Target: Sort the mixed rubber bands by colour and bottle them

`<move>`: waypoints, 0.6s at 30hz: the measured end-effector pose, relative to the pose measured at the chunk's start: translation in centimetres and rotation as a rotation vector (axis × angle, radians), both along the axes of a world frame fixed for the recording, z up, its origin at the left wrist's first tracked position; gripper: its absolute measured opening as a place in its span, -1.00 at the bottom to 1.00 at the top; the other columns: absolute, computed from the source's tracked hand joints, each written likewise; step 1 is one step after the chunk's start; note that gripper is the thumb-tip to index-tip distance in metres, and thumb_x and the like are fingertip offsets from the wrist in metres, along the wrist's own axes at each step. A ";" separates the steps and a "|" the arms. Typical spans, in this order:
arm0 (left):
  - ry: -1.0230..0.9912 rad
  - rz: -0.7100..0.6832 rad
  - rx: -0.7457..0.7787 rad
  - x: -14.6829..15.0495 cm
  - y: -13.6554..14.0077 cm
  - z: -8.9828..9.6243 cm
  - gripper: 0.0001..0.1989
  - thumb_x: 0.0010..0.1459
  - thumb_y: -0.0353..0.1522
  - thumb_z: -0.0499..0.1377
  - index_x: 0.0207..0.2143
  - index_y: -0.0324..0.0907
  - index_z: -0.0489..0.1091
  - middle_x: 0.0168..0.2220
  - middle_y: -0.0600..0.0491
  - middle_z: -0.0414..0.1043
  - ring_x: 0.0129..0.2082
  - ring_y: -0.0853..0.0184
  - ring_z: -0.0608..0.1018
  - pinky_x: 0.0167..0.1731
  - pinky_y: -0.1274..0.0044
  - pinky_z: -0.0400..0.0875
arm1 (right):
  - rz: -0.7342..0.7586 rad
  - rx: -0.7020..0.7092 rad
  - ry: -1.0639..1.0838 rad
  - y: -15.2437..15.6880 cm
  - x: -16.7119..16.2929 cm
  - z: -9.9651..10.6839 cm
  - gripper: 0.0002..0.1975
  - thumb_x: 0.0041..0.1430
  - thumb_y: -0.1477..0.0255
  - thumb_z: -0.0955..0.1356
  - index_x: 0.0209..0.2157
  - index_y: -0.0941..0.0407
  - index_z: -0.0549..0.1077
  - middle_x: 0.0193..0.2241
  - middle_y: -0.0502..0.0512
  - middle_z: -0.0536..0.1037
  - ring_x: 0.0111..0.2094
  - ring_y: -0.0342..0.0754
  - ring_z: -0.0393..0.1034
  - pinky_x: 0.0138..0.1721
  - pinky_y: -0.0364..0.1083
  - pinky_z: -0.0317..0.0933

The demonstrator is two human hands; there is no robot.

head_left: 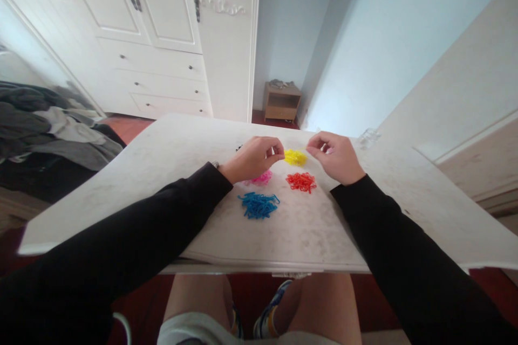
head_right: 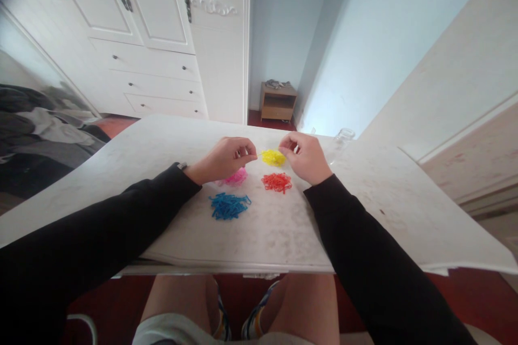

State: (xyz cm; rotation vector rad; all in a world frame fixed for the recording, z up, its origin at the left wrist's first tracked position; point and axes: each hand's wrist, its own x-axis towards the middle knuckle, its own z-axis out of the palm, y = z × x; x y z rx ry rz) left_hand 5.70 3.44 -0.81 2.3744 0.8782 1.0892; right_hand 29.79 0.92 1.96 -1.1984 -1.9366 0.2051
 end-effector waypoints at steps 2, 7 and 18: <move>-0.016 0.018 -0.030 0.0 -0.1 0.4 -0.90 0.19 -0.48 0.27 -0.42 -0.22 0.50 -0.54 0.12 0.48 -0.54 0.45 0.44 -0.47 0.58 0.28 | -0.110 0.062 0.082 0.2 0.6 0.1 -0.92 0.12 0.49 0.42 -0.44 0.07 0.48 -0.51 0.02 0.51 -0.48 -0.08 0.30 -0.42 -0.06 0.18; -0.031 0.013 -0.036 0.1 -0.3 0.5 -0.91 0.21 -0.46 0.26 -0.39 -0.22 0.50 -0.52 0.12 0.48 -0.54 0.46 0.44 -0.46 0.58 0.29 | -0.089 0.027 0.110 -0.1 -0.4 -0.3 -0.93 0.12 0.48 0.42 -0.43 0.08 0.47 -0.49 0.02 0.52 -0.48 -0.08 0.32 -0.42 -0.07 0.18; -0.029 -0.047 0.071 0.2 -0.6 -0.1 -0.95 0.24 -0.39 0.26 -0.27 -0.20 0.48 -0.32 0.08 0.57 -0.49 0.48 0.49 -0.43 0.61 0.35 | 0.161 -0.044 0.028 -0.7 -1.8 -0.8 -0.85 0.21 0.32 0.44 -0.38 0.09 0.53 -0.44 0.05 0.56 -0.44 -0.08 0.36 -0.40 -0.07 0.26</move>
